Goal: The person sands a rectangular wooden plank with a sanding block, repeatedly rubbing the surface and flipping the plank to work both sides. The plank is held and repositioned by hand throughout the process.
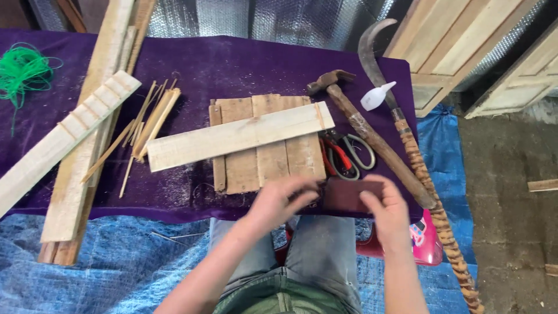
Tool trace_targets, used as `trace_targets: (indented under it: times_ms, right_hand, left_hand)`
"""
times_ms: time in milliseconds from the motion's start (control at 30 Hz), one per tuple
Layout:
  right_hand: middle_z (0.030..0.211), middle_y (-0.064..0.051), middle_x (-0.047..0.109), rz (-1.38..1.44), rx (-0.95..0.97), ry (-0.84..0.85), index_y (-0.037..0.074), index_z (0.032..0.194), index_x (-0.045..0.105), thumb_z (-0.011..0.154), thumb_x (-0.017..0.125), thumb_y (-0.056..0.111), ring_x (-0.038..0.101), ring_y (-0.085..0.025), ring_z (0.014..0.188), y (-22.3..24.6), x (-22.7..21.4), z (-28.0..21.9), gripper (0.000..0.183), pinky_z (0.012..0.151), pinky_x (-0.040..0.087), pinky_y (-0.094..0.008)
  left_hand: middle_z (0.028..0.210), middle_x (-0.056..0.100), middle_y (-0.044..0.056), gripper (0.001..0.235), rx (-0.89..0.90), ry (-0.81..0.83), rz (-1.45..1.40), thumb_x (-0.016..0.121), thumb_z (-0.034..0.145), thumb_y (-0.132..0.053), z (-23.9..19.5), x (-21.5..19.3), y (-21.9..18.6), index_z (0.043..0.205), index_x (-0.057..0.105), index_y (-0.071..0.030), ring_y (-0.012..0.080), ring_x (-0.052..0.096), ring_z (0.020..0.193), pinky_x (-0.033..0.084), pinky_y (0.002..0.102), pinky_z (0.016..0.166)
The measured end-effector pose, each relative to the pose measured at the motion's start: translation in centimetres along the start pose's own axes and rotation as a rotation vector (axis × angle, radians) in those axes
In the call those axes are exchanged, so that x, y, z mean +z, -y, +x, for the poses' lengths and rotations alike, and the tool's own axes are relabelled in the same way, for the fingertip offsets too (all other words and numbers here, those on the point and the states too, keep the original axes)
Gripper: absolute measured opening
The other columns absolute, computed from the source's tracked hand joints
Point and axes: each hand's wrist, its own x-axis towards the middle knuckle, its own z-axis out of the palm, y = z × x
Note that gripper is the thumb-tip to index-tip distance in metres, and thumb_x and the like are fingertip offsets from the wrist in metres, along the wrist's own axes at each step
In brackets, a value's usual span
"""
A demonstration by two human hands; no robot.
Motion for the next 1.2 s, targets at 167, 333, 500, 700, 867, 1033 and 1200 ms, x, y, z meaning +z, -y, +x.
trace_targets:
  times_ms: [167, 333, 500, 700, 867, 1033, 1200]
  right_hand:
    - [0.126, -0.027, 0.066, -0.491, 0.073, -0.153, 0.016, 0.152, 0.049, 0.093, 0.074, 0.019, 0.059, -0.035, 0.125, 1.1, -2.5, 2.0, 0.064, 0.107, 0.046, -0.048]
    - [0.113, -0.012, 0.067, -1.012, -0.407, -0.334, 0.011, 0.147, 0.055, 0.091, 0.081, 0.027, 0.068, -0.031, 0.106, -5.0, -3.9, 4.6, 0.064, 0.087, 0.057, -0.044]
    - [0.116, -0.008, 0.058, -1.107, -0.653, -0.398, 0.011, 0.136, 0.066, 0.087, 0.083, 0.033, 0.059, -0.029, 0.107, -7.9, -4.3, 5.7, 0.056, 0.094, 0.049, -0.045]
    - [0.126, -0.016, 0.057, -0.945, -0.758, -0.398, 0.003, 0.136, 0.066, 0.096, 0.078, 0.028, 0.055, -0.036, 0.114, -5.0, -3.7, 4.6, 0.049, 0.099, 0.044, -0.047]
    - [0.129, -0.019, 0.056, -0.780, -0.721, -0.323, -0.003, 0.135, 0.064, 0.099, 0.074, 0.011, 0.055, -0.037, 0.119, -1.4, -0.6, 3.4, 0.041, 0.103, 0.045, -0.050]
    - [0.127, -0.015, 0.057, -0.722, -0.723, -0.305, 0.001, 0.134, 0.067, 0.097, 0.077, 0.010, 0.058, -0.035, 0.114, -1.4, -0.1, 3.4, 0.040, 0.095, 0.050, -0.043]
    - [0.120, -0.013, 0.061, -0.689, -0.690, -0.295, 0.001, 0.129, 0.070, 0.098, 0.076, 0.008, 0.061, -0.032, 0.106, -1.5, 0.2, 2.9, 0.032, 0.091, 0.052, -0.040]
  left_hand:
    - [0.118, 0.070, 0.011, 0.043, 0.054, -0.147, 0.657, 0.083, 0.081, -0.020, 3.5, -2.9, 4.7, 0.121, 0.069, -0.014, 0.0349, 0.065, 0.112, 0.053, 0.048, 0.095]
    - [0.139, 0.058, 0.019, 0.065, -0.068, -0.175, 0.938, 0.079, 0.086, -0.042, 5.1, -4.9, 7.8, 0.140, 0.062, -0.011, 0.0392, 0.049, 0.138, 0.034, 0.052, 0.114]
    - [0.140, 0.058, 0.010, 0.043, -0.002, -0.238, 0.992, 0.078, 0.086, -0.045, 4.8, -4.5, 11.1, 0.127, 0.072, -0.031, 0.0312, 0.049, 0.139, 0.029, 0.053, 0.117]
    - [0.142, 0.059, 0.015, 0.036, 0.062, -0.274, 0.945, 0.077, 0.087, -0.036, 4.2, -4.1, 10.2, 0.122, 0.075, -0.032, 0.0338, 0.050, 0.140, 0.032, 0.054, 0.115]
    - [0.153, 0.052, 0.013, 0.041, 0.030, -0.158, 0.931, 0.065, 0.098, -0.023, 2.0, -4.3, 9.0, 0.138, 0.065, -0.024, 0.0288, 0.044, 0.145, 0.027, 0.049, 0.123]
    - [0.159, 0.044, 0.012, 0.061, -0.213, 0.025, 0.967, 0.050, 0.102, -0.056, -1.0, -7.3, 4.8, 0.152, 0.050, -0.021, 0.0237, 0.032, 0.152, 0.010, 0.048, 0.125]
    - [0.150, 0.056, 0.017, 0.065, -0.338, -0.267, 1.051, 0.069, 0.092, -0.051, -4.3, -12.4, 1.2, 0.143, 0.061, -0.011, 0.0320, 0.041, 0.148, 0.035, 0.053, 0.114]
